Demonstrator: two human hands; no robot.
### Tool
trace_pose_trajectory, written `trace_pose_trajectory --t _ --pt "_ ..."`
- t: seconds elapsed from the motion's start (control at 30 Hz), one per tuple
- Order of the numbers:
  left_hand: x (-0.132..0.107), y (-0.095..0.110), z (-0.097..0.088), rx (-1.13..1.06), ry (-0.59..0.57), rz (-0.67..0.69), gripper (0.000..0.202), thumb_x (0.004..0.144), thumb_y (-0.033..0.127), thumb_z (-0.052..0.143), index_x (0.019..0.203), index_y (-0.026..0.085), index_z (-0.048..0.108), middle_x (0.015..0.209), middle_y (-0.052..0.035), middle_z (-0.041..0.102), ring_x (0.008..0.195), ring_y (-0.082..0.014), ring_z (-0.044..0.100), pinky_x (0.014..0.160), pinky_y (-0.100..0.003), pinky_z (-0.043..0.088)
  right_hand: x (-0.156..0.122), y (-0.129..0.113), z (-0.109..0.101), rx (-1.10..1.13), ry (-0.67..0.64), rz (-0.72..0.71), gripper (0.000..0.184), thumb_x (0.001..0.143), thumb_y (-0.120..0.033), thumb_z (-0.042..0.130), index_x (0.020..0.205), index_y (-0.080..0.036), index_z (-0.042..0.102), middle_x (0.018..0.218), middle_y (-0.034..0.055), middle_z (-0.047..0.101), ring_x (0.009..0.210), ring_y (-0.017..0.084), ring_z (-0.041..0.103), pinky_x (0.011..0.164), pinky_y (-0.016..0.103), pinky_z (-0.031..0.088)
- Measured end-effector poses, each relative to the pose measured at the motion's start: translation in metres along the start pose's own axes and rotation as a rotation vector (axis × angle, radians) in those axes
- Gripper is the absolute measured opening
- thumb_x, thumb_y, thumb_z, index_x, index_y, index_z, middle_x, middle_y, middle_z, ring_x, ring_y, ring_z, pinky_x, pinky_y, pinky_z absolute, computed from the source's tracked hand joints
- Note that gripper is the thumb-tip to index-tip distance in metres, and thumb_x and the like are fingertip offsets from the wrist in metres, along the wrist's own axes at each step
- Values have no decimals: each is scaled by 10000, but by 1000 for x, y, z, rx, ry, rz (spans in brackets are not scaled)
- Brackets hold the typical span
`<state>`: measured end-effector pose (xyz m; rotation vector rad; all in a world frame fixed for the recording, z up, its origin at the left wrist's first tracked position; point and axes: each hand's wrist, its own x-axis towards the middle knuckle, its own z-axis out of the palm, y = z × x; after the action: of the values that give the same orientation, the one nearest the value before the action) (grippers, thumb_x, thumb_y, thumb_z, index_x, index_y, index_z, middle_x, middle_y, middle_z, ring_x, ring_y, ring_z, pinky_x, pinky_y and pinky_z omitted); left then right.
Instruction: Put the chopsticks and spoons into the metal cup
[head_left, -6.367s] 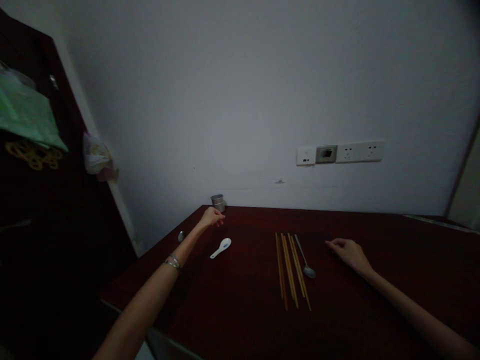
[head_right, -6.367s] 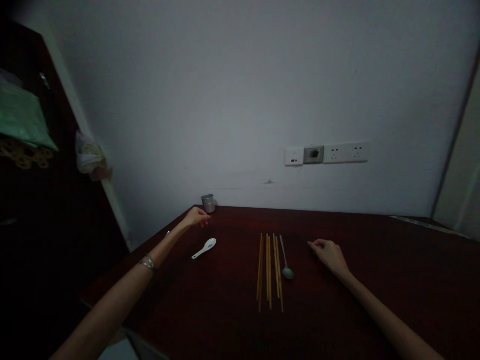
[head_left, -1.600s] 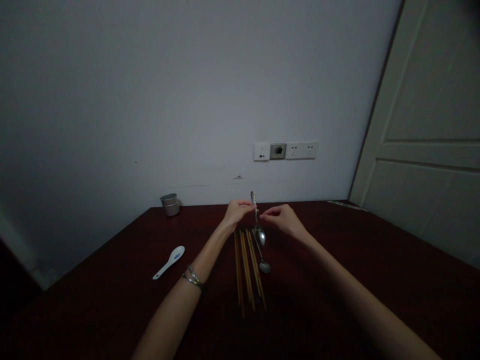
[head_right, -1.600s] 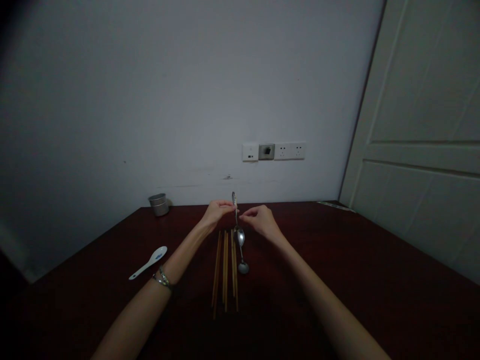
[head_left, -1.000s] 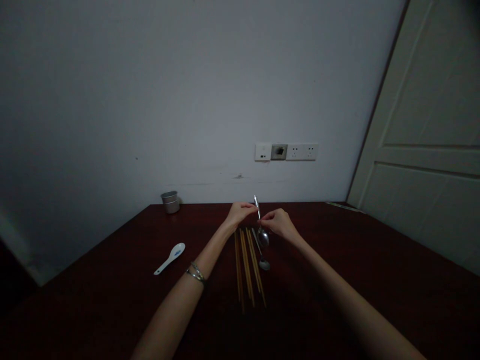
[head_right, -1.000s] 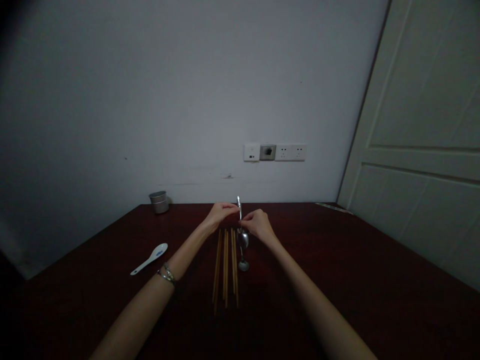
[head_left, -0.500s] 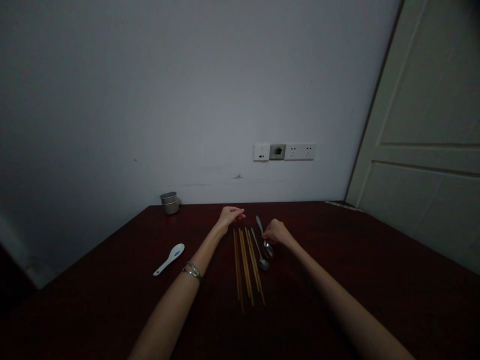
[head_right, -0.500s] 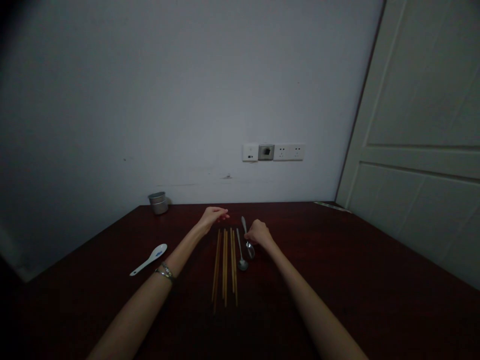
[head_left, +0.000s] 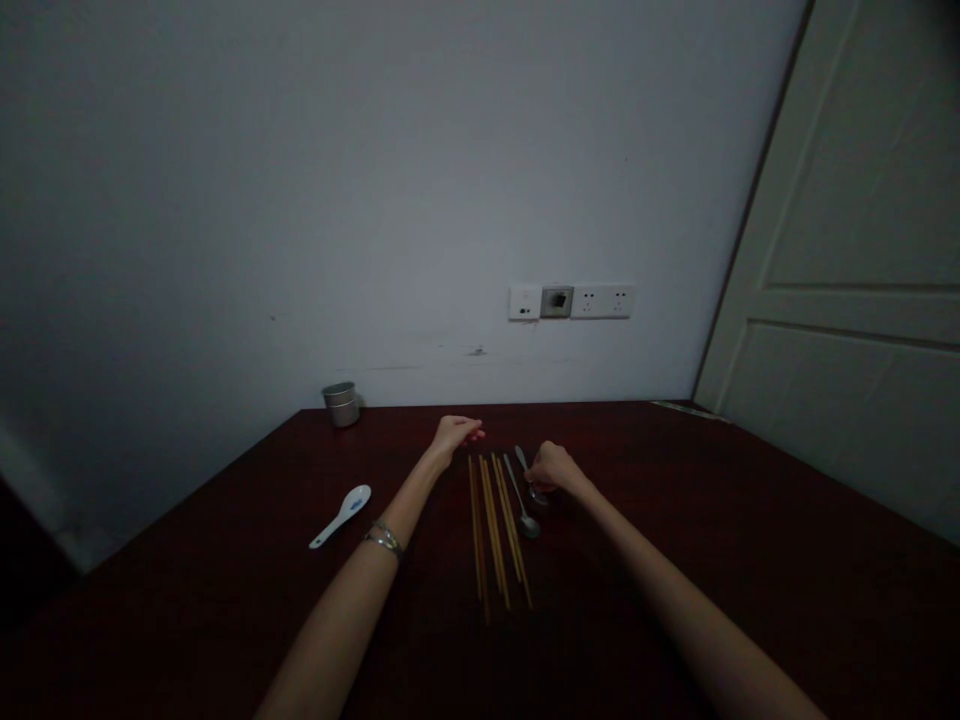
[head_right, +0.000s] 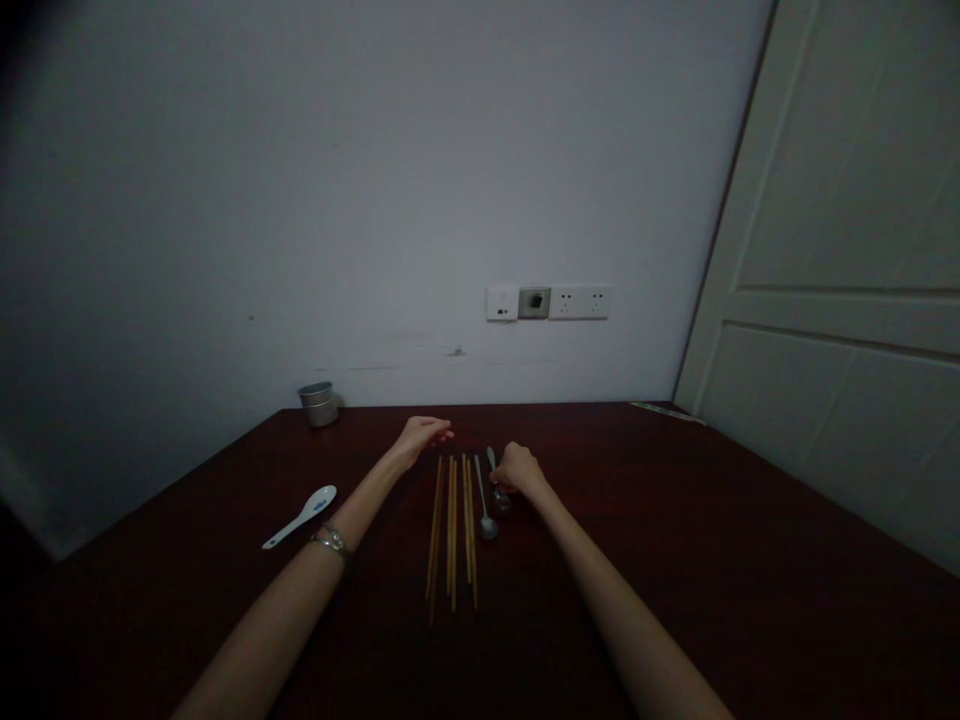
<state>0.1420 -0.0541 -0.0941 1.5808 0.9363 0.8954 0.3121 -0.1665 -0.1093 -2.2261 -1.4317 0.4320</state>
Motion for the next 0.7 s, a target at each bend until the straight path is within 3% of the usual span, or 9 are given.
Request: trace_pose_trajectory --t 0.37,0.7 --pt "2 -7 -3 -6 5 -17 255 640 350 609 707 105 628 718 -93 667 533 -81 514 483 -180 324 -11 -4 -7 58 -204 37 119 509 -111 611 414 -142 548 524 84 639 486 175 614 395 202 439" --pt "1 -9 -5 -19 6 -48 237 634 324 614 686 93 616 703 -95 661 514 -74 499 461 -179 306 -13 -5 -8 90 -221 27 133 518 -108 608 406 -137 543 501 66 631 438 152 588 386 199 444"
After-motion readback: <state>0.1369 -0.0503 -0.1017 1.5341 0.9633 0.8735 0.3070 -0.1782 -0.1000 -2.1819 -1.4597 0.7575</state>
